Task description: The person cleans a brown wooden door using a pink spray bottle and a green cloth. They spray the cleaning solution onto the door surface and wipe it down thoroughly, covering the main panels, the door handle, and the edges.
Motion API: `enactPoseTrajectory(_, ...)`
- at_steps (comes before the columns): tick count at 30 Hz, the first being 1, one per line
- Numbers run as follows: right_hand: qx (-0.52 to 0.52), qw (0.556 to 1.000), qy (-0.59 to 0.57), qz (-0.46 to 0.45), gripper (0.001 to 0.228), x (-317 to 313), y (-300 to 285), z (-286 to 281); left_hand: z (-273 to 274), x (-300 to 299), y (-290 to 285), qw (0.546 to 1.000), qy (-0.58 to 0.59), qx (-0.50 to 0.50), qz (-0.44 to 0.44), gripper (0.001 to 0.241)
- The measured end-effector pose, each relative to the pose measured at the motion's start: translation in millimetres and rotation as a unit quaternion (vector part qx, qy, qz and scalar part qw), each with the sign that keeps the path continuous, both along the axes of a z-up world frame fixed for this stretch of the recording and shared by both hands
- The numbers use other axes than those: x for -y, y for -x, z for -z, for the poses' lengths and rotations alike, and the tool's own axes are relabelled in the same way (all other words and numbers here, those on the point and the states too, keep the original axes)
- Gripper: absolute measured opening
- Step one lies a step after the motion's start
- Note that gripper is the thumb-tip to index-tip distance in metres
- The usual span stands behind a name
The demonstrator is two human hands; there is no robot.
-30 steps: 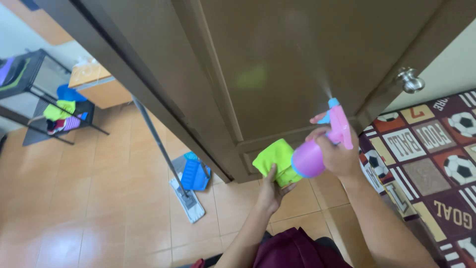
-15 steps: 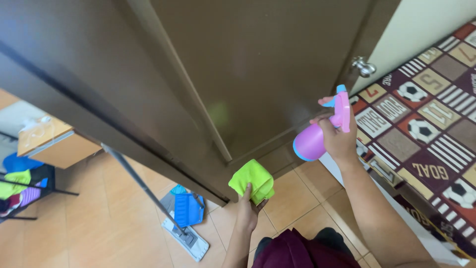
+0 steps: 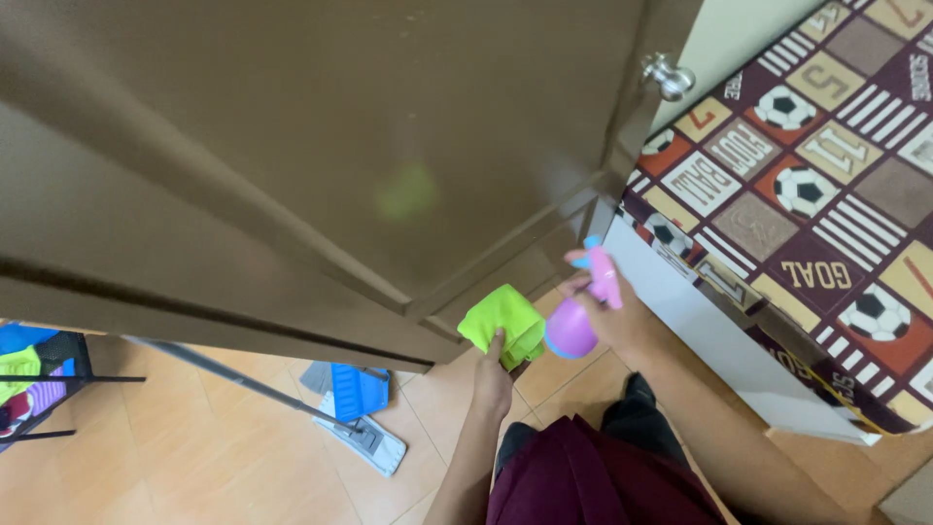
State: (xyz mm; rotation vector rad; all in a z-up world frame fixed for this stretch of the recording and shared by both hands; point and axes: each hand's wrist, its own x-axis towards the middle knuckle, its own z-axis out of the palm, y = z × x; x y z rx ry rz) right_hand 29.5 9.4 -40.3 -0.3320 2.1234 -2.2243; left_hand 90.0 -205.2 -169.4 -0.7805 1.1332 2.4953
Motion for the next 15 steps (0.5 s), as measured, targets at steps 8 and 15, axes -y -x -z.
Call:
enactPoseTrajectory(8,0.148,0.925,-0.211,0.281,0.050,-196.5,71.7,141.3,-27.2,-111.9,44.3,0.980,0.175,-0.001,0.093,0.055)
enactPoseTrajectory(15,0.240,0.877,-0.225,0.351,0.042,-373.0,117.2,256.1,9.6,-229.3,96.9,0.962,0.227,-0.002,0.153,0.059)
